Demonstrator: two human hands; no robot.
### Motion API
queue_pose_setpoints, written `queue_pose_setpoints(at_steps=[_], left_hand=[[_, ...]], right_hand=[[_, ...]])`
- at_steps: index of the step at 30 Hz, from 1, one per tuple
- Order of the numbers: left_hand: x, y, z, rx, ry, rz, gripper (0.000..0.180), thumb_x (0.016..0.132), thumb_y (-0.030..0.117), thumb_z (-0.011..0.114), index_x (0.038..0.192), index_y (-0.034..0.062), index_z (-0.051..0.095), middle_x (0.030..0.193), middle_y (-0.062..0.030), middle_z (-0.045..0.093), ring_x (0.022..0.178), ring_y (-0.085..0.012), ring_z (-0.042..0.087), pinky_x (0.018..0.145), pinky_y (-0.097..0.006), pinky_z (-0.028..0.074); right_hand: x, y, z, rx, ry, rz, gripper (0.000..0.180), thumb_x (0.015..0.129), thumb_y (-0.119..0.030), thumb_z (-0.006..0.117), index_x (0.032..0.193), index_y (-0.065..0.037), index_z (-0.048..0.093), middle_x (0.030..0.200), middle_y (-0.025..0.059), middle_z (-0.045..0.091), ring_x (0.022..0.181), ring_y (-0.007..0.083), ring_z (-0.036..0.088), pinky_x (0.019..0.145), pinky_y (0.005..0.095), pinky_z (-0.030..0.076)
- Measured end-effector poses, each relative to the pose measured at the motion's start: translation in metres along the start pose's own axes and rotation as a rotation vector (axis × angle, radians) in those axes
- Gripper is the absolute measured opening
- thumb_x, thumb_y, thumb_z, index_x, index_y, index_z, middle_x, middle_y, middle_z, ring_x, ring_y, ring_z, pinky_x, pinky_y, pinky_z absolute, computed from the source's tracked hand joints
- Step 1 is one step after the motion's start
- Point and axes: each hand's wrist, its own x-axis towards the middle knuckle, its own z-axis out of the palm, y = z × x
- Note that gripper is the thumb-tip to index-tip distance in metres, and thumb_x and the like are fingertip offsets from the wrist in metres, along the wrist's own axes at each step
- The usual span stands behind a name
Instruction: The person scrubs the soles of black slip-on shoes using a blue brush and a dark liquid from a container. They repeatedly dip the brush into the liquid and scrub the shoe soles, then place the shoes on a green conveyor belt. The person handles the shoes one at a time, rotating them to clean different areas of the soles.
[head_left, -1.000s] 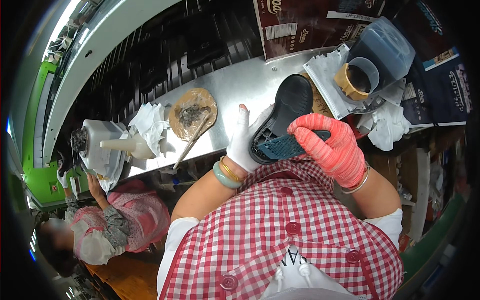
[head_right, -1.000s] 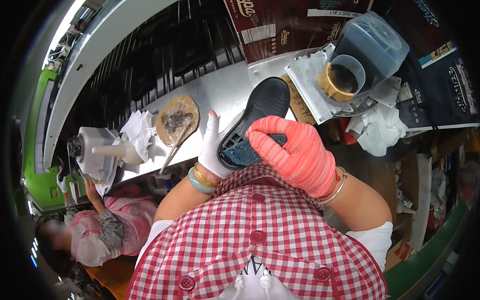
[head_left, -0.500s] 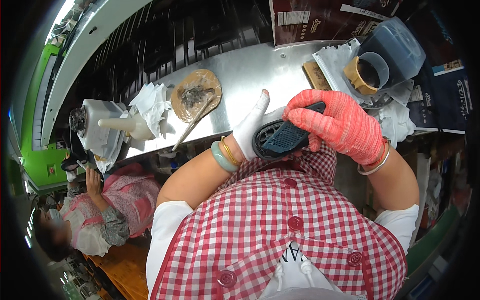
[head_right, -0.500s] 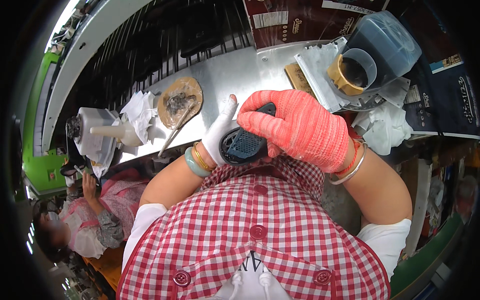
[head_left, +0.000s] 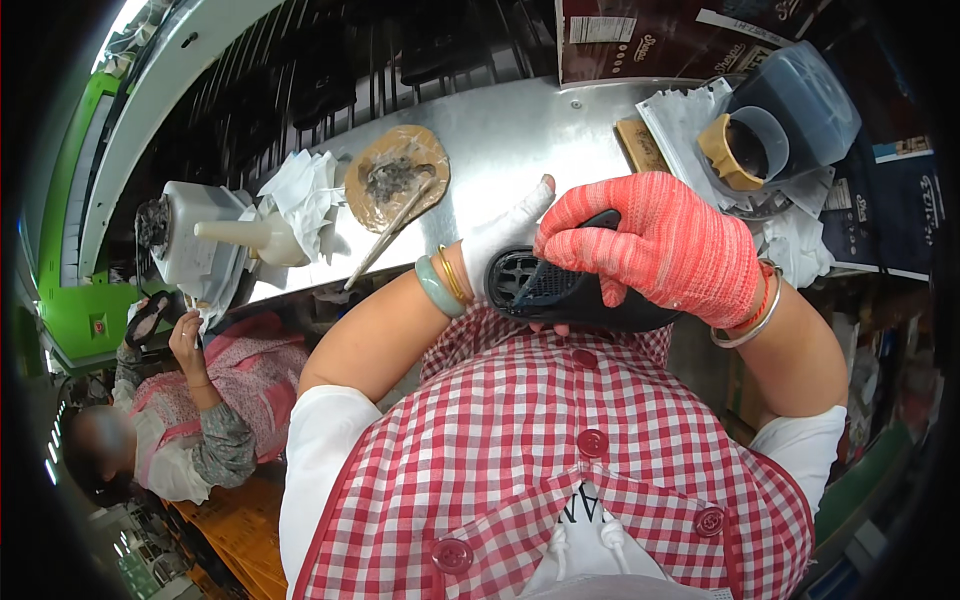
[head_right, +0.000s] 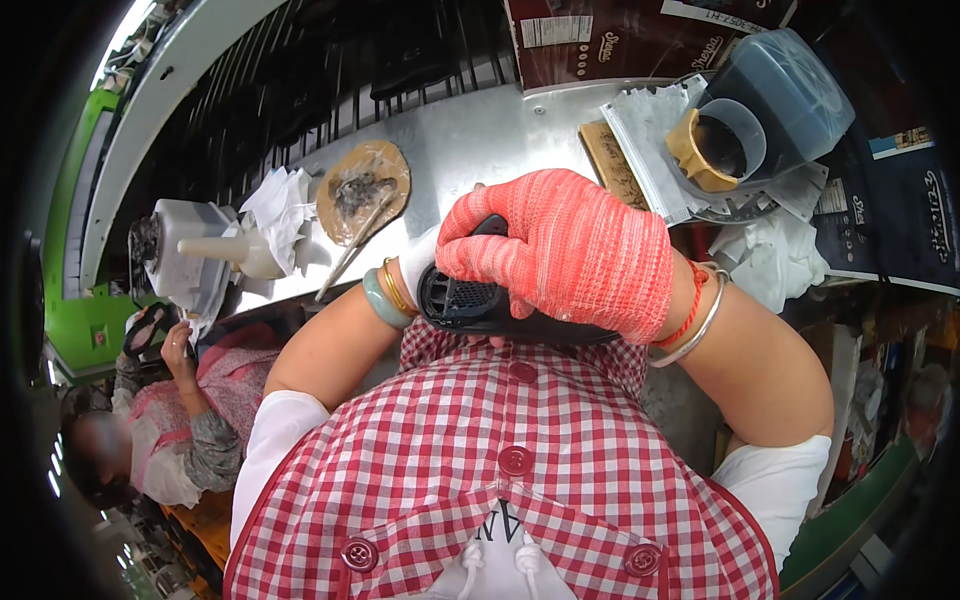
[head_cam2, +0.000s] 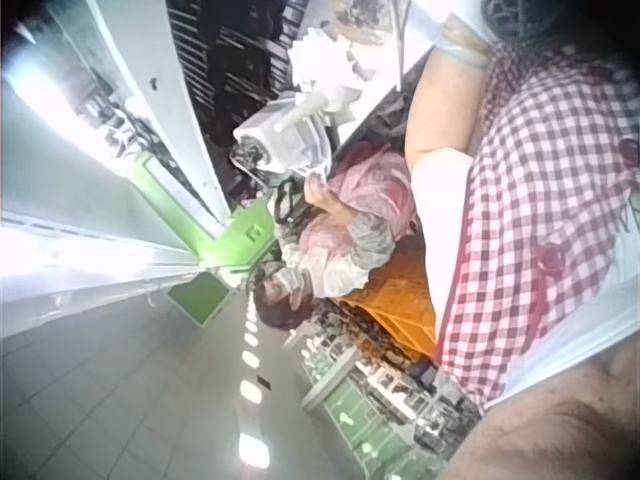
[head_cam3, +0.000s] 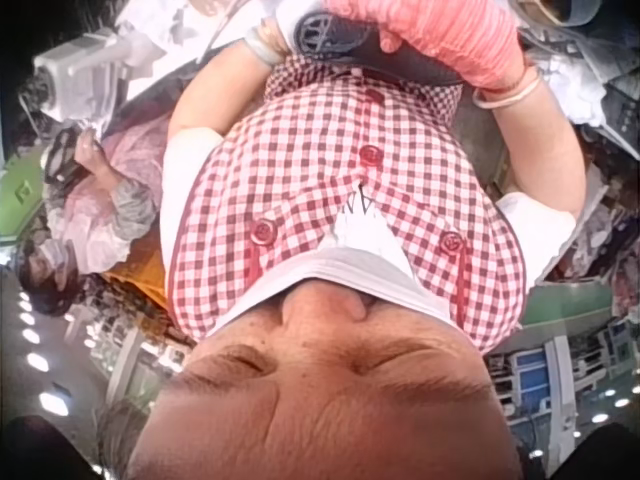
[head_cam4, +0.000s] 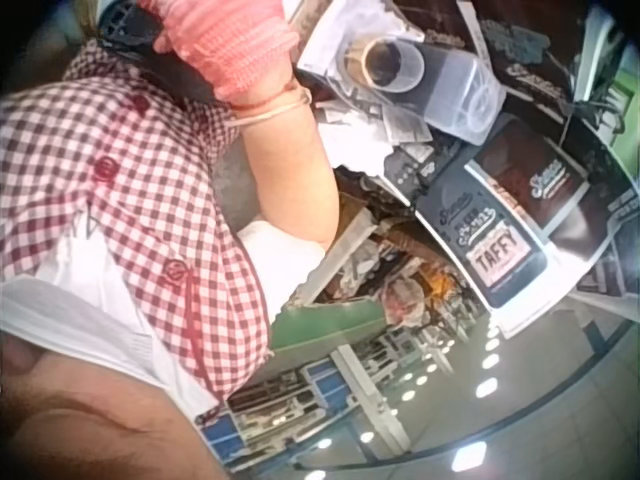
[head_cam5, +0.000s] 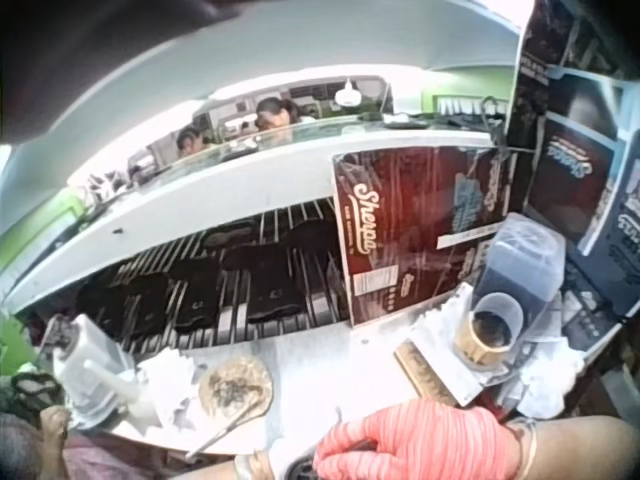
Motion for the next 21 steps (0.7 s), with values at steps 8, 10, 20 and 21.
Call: queue_pose_setpoints(at_steps=[8, 10, 20, 21], left_hand=[[-0.014, 0.015, 0.0, -0.251, -0.056, -0.169, 0.107, 0.075, 0.083, 0.027, 0.131, -0.0079, 0.038, 0.119, -0.0249, 0.054, 0.101, -0.029, 0.06, 0.081, -0.039, 0.054], [-0.018, 0.015, -0.006, -0.209, -0.067, -0.168, 0.107, 0.075, 0.083, 0.023, 0.132, -0.0066, 0.038, 0.121, -0.0242, 0.053, 0.097, -0.0314, 0.062, 0.072, -0.042, 0.056], [-0.028, 0.02, -0.028, -0.408, -0.04, 0.261, 0.061, 0.092, 0.036, 0.045, 0.137, -0.0018, 0.03, 0.129, -0.0249, 0.045, 0.098, -0.0366, 0.06, 0.076, -0.041, 0.055], [-0.029, 0.03, -0.022, -0.397, -0.01, 0.405, 0.059, 0.091, 0.027, 0.049, 0.139, -0.0001, 0.027, 0.131, -0.0243, 0.043, 0.101, -0.036, 0.059, 0.081, -0.043, 0.054]], right_hand=[[-0.007, 0.024, -0.017, 0.011, -0.011, -0.02, 0.022, 0.084, -0.02, 0.06, 0.096, -0.002, 0.066, 0.078, 0.0049, 0.064, 0.058, 0.0092, 0.056, 0.056, 0.0223, 0.048], [-0.014, 0.029, -0.02, 0.047, 0.023, 0.005, 0.021, 0.084, -0.019, 0.061, 0.095, -0.002, 0.067, 0.079, 0.0045, 0.064, 0.059, 0.009, 0.056, 0.056, 0.022, 0.048], [-0.066, 0.082, -0.059, 0.312, 0.603, -0.309, 0.026, 0.086, -0.026, 0.063, 0.101, -0.005, 0.066, 0.077, 0.0008, 0.064, 0.059, 0.0032, 0.057, 0.05, 0.0145, 0.039], [-0.071, 0.083, -0.068, 0.297, 0.767, -0.302, 0.025, 0.088, -0.026, 0.061, 0.102, -0.005, 0.066, 0.084, 0.0001, 0.066, 0.06, 0.0023, 0.056, 0.05, 0.0145, 0.039]])
